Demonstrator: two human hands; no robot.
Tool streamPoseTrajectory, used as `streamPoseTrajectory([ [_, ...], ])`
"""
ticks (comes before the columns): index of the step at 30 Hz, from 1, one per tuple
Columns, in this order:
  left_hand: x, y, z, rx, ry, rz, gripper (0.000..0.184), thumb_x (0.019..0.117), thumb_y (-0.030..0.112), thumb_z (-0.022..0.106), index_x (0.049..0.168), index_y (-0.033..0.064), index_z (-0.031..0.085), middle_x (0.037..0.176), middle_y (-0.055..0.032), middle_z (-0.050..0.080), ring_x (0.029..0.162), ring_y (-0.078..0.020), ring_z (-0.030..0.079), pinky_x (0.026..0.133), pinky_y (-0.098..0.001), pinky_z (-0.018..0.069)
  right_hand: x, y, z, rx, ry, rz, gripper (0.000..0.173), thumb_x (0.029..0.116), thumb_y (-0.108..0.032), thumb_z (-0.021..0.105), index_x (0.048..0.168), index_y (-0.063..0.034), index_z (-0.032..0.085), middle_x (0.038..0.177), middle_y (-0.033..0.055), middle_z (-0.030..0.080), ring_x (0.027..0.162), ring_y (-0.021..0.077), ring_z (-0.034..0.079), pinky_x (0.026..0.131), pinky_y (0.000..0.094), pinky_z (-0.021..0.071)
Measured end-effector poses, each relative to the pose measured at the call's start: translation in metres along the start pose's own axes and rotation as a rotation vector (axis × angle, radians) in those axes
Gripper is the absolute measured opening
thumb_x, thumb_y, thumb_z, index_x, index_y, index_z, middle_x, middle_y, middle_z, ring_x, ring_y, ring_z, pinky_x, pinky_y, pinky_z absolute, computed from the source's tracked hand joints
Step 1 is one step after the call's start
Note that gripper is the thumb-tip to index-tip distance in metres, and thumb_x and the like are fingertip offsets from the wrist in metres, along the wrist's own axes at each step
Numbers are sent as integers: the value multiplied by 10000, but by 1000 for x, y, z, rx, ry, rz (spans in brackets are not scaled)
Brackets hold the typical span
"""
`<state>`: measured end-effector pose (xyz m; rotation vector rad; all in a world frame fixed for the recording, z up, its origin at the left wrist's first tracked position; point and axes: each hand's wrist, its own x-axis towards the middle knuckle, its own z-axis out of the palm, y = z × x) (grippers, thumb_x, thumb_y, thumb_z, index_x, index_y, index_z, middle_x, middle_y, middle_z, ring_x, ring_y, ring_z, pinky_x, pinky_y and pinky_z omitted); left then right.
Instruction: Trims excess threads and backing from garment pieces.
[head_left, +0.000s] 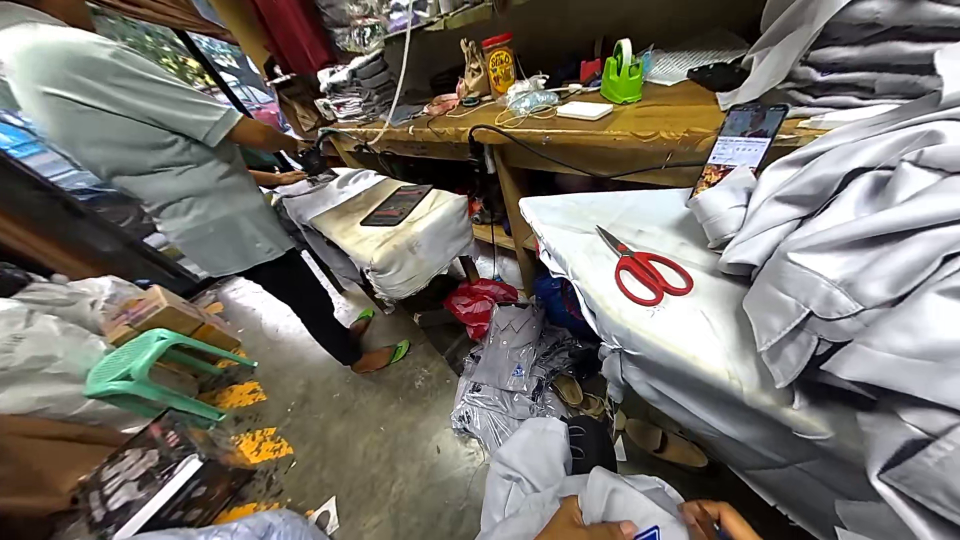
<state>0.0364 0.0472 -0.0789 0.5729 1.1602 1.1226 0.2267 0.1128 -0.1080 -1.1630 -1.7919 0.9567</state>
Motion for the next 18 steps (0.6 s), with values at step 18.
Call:
streamPoseTrajectory([
  [18,-30,27,2,-115,159,35,181,1072,81,457,1184,-6,570,929,-93,743,846,-148,741,792,-321,628,-44,-60,-9,-93,210,-64,306,901,-332,740,1024,-52,736,905,10,691,710,-15,574,620,140,476],
])
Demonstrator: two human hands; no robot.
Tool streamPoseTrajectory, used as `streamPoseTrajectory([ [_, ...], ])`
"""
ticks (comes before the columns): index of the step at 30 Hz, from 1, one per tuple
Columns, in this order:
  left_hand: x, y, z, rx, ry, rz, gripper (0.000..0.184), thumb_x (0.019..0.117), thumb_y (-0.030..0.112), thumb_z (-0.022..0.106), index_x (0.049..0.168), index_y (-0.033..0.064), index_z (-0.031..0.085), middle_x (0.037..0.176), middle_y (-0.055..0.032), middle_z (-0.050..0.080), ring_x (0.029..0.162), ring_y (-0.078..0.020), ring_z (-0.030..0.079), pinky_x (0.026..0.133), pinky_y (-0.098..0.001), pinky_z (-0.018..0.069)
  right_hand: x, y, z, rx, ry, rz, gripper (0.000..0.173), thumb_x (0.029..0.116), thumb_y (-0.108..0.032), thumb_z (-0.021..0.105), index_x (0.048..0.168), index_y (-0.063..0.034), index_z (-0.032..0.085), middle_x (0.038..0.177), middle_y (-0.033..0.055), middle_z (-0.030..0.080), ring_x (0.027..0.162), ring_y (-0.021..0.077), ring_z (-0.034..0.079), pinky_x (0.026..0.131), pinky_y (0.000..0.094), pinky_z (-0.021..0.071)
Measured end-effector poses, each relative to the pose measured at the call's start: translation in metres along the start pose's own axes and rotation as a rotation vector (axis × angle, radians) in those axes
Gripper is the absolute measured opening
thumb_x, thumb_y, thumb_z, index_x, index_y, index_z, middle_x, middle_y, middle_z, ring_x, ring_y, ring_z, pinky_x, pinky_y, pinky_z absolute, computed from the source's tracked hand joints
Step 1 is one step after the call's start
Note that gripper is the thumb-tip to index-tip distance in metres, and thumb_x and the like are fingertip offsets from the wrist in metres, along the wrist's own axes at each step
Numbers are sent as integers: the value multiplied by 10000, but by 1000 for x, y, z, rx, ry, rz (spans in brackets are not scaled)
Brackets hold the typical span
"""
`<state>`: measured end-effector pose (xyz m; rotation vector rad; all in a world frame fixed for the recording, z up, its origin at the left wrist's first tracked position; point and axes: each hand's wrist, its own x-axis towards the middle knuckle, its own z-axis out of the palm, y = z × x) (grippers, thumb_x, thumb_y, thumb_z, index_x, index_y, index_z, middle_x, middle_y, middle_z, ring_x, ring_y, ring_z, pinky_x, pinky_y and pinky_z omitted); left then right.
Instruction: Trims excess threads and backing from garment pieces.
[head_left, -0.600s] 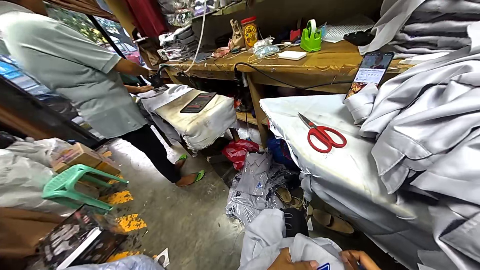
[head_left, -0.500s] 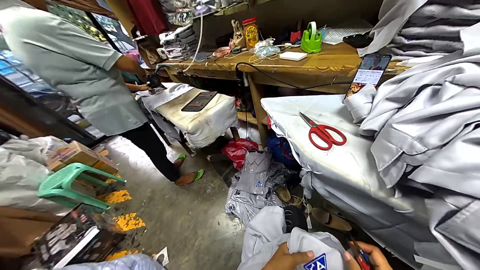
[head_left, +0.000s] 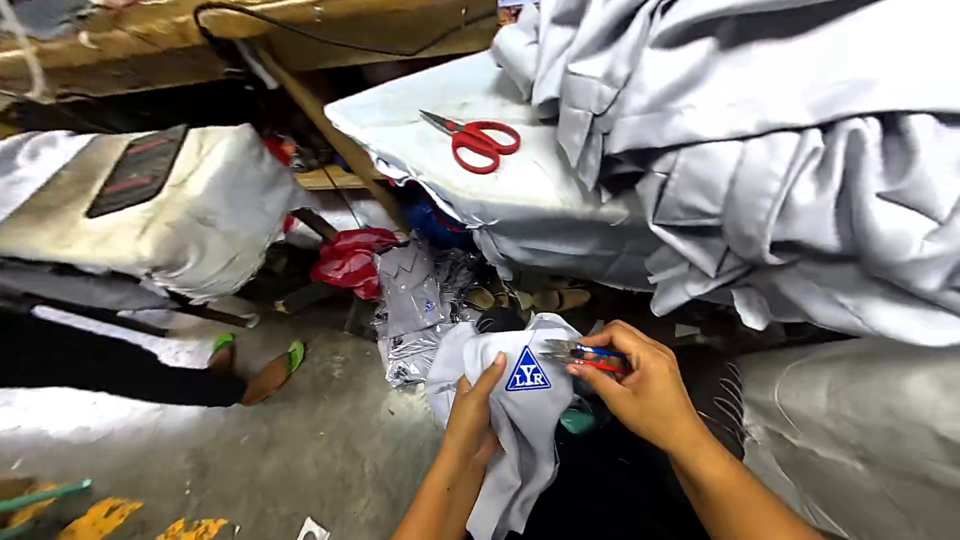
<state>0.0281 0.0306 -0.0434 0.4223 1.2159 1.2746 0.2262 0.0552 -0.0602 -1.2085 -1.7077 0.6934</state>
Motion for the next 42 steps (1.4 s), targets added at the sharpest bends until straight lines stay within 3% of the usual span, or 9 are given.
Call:
streamPoseTrajectory([
  [5,-4,-2,-4,-58,-25,16,189,1076,71,428,1191,0,560,945,-95,745,857,-151,744,802,-326,628,-9,-6,5,4,14,110,286,849,-329,773,966,-69,752,878,-5,695,724,-11,594,646,148,488],
  [13,-12,-6,-3,-75,-21,41,168,1061,43,453,1143,-16,587,914,-110,748,831,-161,748,787,-324,631,-13,-12,21,54,50,158,255,837,-286,780,938,-56,737,851,-6,679,680,-35,561,615,118,462],
  [17,-14,-6,-5,-64,-41,41,174,1060,44,455,1162,-18,580,933,-108,748,850,-155,746,805,-327,628,-12,-11,22,60,31,91,250,846,-283,773,952,-58,749,856,-9,668,677,-29,526,604,128,428],
  [21,-16,-5,-7,-72,-50,25,178,1067,52,441,1180,-16,562,939,-115,745,852,-163,746,803,-332,629,-12,-9,20,27,17,42,237,871,-293,761,947,-69,760,873,7,695,711,4,572,626,168,458],
  [27,-18,-7,-11,-106,-70,15,182,1063,45,436,1175,-10,568,947,-118,748,856,-169,749,804,-333,630,-14,-8,17,72,3,39,224,864,-274,770,933,-60,759,879,-3,695,700,-36,538,614,124,427],
  [32,-21,-7,-14,-126,-87,25,177,1060,42,437,1165,-7,572,947,-121,752,856,-174,752,804,-338,632,-16,-7,17,76,7,-12,223,883,-273,763,940,-58,767,892,14,709,746,-16,586,648,132,463],
  [37,-24,-8,-15,-126,-94,24,174,1057,37,443,1173,-7,564,949,-123,749,860,-171,751,808,-340,631,-16,-4,16,27,8,-95,216,917,-278,733,945,-68,775,921,37,735,841,48,665,728,198,532],
  [42,-26,-10,-17,-137,-98,11,174,1063,45,437,1160,0,574,944,-121,750,860,-173,752,810,-339,630,-18,-1,16,4,2,-134,216,940,-271,712,932,-66,777,912,48,740,862,74,679,753,219,541],
])
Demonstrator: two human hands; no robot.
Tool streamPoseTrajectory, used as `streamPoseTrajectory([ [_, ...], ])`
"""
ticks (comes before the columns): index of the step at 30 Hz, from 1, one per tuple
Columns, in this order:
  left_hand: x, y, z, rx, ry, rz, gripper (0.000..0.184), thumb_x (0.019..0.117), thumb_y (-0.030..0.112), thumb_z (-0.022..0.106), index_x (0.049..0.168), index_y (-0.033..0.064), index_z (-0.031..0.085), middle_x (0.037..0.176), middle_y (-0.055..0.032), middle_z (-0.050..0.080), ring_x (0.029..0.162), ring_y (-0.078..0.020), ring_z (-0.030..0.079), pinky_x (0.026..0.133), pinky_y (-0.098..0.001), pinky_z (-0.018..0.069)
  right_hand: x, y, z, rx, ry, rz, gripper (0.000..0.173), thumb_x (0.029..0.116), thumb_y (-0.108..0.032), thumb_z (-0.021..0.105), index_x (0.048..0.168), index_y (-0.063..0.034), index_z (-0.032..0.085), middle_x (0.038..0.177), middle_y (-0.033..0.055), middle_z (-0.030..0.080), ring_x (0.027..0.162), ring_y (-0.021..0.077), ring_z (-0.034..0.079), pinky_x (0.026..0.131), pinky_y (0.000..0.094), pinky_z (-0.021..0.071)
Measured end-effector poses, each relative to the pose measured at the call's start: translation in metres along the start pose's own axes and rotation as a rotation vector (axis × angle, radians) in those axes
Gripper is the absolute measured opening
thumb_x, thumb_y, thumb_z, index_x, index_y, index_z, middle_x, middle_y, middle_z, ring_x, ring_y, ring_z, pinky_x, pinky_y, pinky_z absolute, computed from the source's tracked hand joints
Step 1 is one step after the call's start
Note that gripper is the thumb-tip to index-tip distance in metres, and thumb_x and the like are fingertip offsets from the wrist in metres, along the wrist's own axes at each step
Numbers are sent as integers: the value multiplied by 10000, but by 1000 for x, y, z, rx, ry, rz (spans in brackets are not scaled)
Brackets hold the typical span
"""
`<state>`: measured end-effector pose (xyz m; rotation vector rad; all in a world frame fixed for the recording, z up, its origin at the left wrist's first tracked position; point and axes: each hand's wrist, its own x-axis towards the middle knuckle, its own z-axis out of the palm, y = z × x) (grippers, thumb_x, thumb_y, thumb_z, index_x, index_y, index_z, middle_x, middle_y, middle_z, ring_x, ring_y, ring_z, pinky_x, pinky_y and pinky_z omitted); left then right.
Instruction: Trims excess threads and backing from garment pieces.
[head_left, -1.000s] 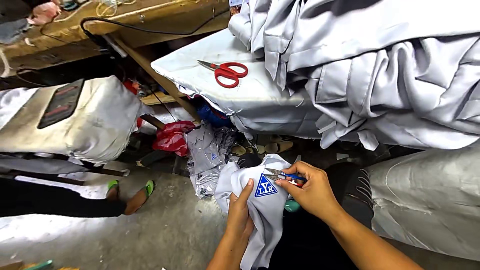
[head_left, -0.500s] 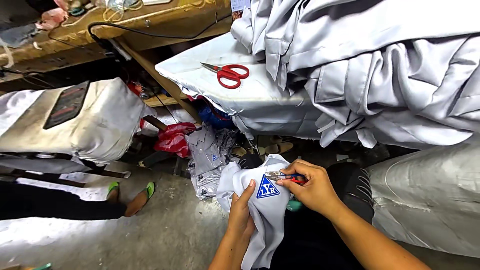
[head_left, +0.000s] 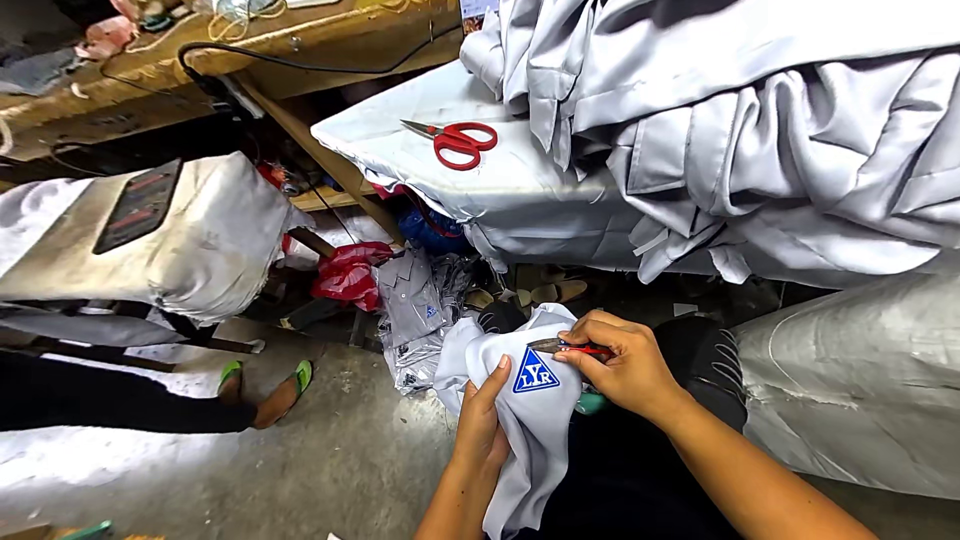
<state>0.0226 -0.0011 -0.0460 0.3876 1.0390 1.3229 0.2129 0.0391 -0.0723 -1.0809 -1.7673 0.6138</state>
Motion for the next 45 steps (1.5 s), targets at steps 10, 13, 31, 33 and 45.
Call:
streamPoseTrajectory([
  [10,0,5,1,25,9,79,174,1060,31,428,1165,-12,560,941,-111,748,862,-166,749,816,-339,630,-6,-6,-4,-9,40,43,270,912,-317,741,1036,-82,785,975,19,735,823,42,638,720,210,521],
  [13,2,6,2,16,13,106,170,1056,15,429,1174,-15,547,946,-116,744,868,-168,747,821,-342,628,-9,-9,-3,-32,28,20,256,920,-313,734,1029,-87,787,972,25,739,836,56,643,729,214,520],
  [31,5,-1,1,50,6,164,157,1046,-1,434,1140,-10,559,932,-99,742,864,-159,742,836,-341,621,-19,-9,11,-12,-17,-4,230,918,-300,736,1008,-97,794,960,21,737,865,76,654,763,231,530],
  [33,5,-2,2,62,9,165,156,1043,-3,438,1137,-9,562,928,-96,741,862,-155,741,834,-338,621,-18,-8,11,-17,-20,-1,226,917,-297,735,1006,-98,793,970,19,737,876,80,659,764,237,535],
  [45,6,-13,6,117,80,219,153,1041,17,480,1178,-24,536,958,-93,719,894,-151,724,855,-339,608,-24,-7,22,45,27,66,259,909,-267,744,1020,-34,762,948,52,714,768,21,609,681,152,498],
])
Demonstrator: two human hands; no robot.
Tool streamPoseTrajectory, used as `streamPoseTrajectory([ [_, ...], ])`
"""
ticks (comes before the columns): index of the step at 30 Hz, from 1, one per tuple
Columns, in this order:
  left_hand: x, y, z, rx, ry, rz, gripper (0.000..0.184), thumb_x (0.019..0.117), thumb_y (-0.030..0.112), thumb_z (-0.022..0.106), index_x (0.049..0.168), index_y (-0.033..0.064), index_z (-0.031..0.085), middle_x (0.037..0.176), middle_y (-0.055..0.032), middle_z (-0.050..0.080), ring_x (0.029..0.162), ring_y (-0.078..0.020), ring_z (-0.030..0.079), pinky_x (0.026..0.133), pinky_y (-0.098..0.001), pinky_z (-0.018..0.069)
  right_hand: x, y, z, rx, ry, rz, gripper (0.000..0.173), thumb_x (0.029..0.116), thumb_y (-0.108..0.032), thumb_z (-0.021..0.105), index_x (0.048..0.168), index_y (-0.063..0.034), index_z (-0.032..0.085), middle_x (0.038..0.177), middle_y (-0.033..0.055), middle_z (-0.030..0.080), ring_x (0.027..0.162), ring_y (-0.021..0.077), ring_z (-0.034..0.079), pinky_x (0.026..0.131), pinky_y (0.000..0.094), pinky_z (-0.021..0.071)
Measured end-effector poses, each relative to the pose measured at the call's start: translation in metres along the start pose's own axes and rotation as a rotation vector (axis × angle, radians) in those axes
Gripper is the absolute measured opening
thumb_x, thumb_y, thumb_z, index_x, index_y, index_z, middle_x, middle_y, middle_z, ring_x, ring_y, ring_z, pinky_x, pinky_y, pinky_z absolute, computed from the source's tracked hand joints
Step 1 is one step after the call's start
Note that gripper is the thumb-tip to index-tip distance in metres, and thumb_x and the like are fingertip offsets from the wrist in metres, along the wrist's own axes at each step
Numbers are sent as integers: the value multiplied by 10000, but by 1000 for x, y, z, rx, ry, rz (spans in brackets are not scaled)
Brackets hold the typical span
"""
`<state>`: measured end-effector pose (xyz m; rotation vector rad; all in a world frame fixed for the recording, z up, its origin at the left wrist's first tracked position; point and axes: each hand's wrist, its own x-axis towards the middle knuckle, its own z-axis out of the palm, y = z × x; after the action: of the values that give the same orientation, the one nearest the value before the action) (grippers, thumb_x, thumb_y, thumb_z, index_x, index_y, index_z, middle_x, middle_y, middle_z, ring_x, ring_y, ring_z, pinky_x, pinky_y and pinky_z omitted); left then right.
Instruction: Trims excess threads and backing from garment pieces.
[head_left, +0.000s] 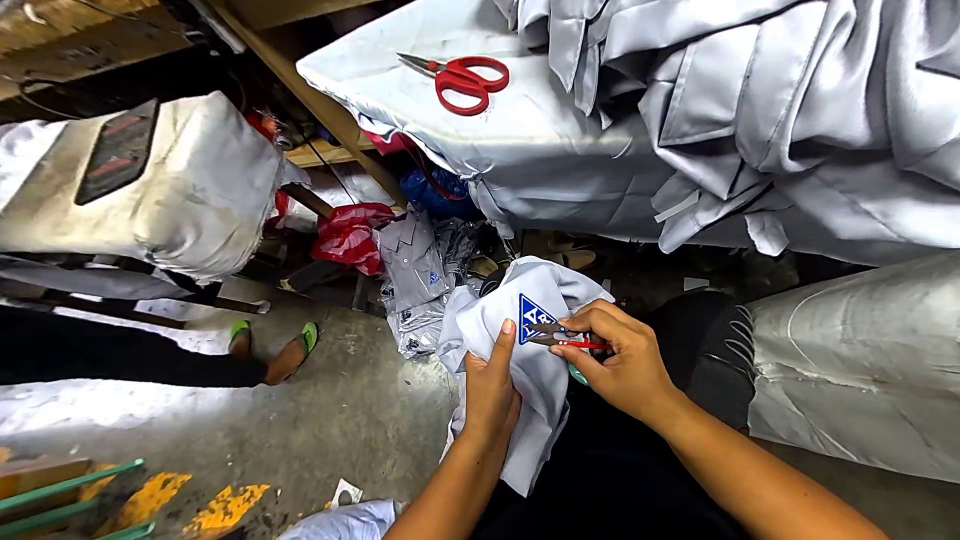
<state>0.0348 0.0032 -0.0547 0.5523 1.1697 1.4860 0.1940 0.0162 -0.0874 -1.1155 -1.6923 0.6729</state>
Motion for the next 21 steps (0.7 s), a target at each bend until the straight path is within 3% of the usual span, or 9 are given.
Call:
streamPoseTrajectory([
  [8,1,3,0,-32,16,-55,166,1046,6,466,1198,-16,531,974,-102,716,903,-159,724,864,-346,608,-4,5,4,13,53,58,263,912,-267,742,998,-20,763,927,58,715,765,20,622,676,145,507],
  [16,3,0,-3,-29,4,-58,157,1038,-7,472,1179,-15,539,968,-101,721,900,-160,727,865,-345,608,-1,5,0,14,16,-8,191,930,-214,719,898,-32,768,858,52,719,761,28,634,683,152,505],
  [21,4,-1,-4,-19,7,-37,171,1032,-2,477,1192,-17,537,978,-94,718,913,-158,721,876,-351,602,-1,-2,-10,89,-75,105,240,889,-250,759,991,-33,749,912,19,693,751,-32,579,660,108,474],
])
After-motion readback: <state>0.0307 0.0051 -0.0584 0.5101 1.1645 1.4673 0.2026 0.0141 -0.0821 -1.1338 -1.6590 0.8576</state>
